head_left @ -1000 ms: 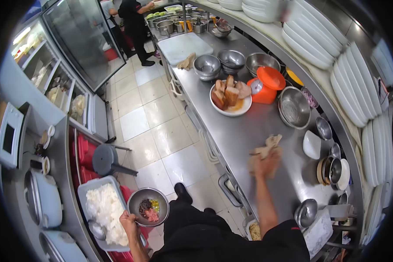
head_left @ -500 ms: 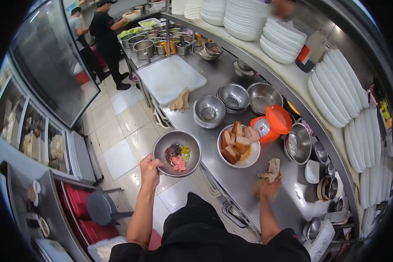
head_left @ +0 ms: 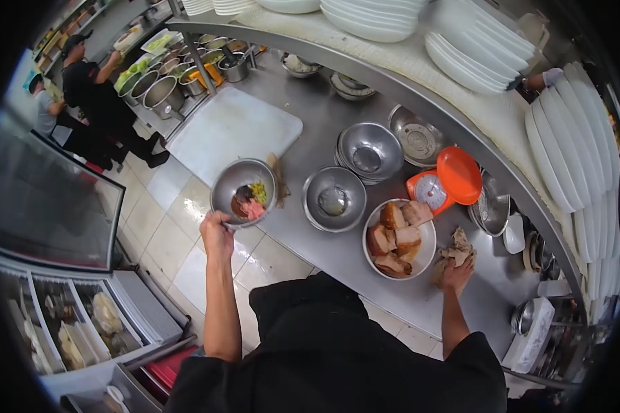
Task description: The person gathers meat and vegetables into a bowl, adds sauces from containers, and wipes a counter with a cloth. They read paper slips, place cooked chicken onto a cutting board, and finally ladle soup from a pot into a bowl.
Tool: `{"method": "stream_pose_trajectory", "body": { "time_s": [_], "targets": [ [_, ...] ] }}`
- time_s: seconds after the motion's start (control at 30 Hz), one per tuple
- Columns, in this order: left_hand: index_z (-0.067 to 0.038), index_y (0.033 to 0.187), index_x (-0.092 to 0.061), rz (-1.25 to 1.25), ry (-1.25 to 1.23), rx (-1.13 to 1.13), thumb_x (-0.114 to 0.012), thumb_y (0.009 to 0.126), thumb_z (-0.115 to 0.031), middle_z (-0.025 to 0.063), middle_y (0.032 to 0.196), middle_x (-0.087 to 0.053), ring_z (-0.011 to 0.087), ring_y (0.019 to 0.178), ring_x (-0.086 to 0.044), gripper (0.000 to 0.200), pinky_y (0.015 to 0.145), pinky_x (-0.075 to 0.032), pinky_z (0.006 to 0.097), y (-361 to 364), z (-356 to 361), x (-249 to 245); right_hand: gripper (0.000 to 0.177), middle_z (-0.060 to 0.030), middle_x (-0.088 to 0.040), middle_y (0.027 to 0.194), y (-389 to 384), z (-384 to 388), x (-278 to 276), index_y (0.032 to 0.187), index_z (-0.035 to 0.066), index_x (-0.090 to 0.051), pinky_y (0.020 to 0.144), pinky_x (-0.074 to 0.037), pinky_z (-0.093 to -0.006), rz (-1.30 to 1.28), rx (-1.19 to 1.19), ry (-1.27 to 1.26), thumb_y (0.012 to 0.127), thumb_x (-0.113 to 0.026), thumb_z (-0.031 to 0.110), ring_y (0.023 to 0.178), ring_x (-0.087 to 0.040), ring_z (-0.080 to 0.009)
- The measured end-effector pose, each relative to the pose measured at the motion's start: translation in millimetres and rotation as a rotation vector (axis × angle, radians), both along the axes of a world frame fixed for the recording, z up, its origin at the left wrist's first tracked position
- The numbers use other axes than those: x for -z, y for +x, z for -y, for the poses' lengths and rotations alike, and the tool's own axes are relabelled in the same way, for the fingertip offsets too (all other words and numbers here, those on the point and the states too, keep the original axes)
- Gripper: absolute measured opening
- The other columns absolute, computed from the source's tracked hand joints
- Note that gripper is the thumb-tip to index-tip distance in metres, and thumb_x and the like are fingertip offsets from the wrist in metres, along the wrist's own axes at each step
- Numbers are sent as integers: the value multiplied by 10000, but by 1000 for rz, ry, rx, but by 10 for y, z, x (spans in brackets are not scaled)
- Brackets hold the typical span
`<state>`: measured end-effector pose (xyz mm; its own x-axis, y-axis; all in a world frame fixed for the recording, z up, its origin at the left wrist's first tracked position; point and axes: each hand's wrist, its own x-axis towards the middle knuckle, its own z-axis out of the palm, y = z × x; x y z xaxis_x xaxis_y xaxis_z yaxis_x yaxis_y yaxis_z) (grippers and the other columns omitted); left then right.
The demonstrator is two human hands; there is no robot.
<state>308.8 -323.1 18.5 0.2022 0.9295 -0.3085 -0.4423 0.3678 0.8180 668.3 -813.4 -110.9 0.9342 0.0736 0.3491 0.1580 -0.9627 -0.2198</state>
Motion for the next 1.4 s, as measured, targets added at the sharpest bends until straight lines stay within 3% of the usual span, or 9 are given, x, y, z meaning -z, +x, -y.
{"method": "stream_pose_trajectory", "body": {
  "time_s": [0.2,0.3,0.37,0.4,0.8,0.9,1.03,1.3,1.4],
  "targets": [
    [-48,709,-469,-19,34,96,-482,722,-3,35,635,-482,130,546,-460,48,484,-388,264,218,-1431,205,775,-227,-372,1326,4,185,-406,1300,-36,-343,1030,-271,-409,-406,-58,100,770,-565,485,1235,-334,-359],
    [-39,679,-471,6,6,76,-493,710,6,34,632,-476,147,555,-471,59,515,-400,279,316,-1983,149,613,-202,-560,1132,-425,121,-582,1160,-16,-525,891,-414,-388,-28,148,90,764,-615,443,1061,-527,-327],
    [-29,700,-486,-30,71,144,-493,724,-4,54,639,-502,157,545,-485,36,539,-432,285,310,-2421,281,414,-148,-651,812,-738,-187,-774,865,-8,-645,657,-466,-382,78,447,267,794,-620,399,726,-615,-291],
    [-43,718,-445,-54,80,155,-509,731,0,60,660,-503,146,520,-479,79,509,-455,286,312,-2655,422,410,-85,-597,609,-950,-508,-979,660,-16,-605,522,-407,-369,43,490,354,816,-611,363,535,-528,-208],
    [-43,733,-483,-296,37,494,-615,768,-150,57,657,-532,142,554,-529,173,454,-461,271,191,-3650,913,144,-34,-566,713,-1824,-2938,-2277,888,-21,-585,616,-433,-243,89,64,667,762,-645,16,625,-512,-108],
    [-21,784,-515,-614,221,534,-693,742,-292,48,650,-498,121,522,-499,326,386,-416,259,62,-3803,871,196,-60,-622,768,-1814,-3142,-2412,965,-17,-603,689,-470,-251,141,-84,705,775,-637,16,718,-583,-125],
    [13,895,-536,-938,726,225,-665,772,-280,104,770,-561,200,679,-526,342,638,-437,322,-80,-3941,630,216,-113,-631,814,-1817,-3361,-3033,962,7,-610,668,-470,-298,294,-5,305,769,-656,94,704,-600,-187],
    [-16,807,-553,-511,826,436,-577,857,-167,9,688,-534,69,608,-478,161,529,-388,207,38,-3424,-359,356,-156,-532,1104,-490,-2815,-4526,1069,64,-560,881,-392,-399,971,-188,-89,742,-646,171,1032,-483,-344],
    [-11,802,-559,-411,816,481,-585,852,-166,12,672,-542,69,591,-491,164,521,-399,201,27,-3050,-376,403,-174,-545,1113,273,-2161,-4918,1070,58,-566,885,-400,-422,928,140,-199,794,-588,350,1062,-490,-357]
  ]
}}
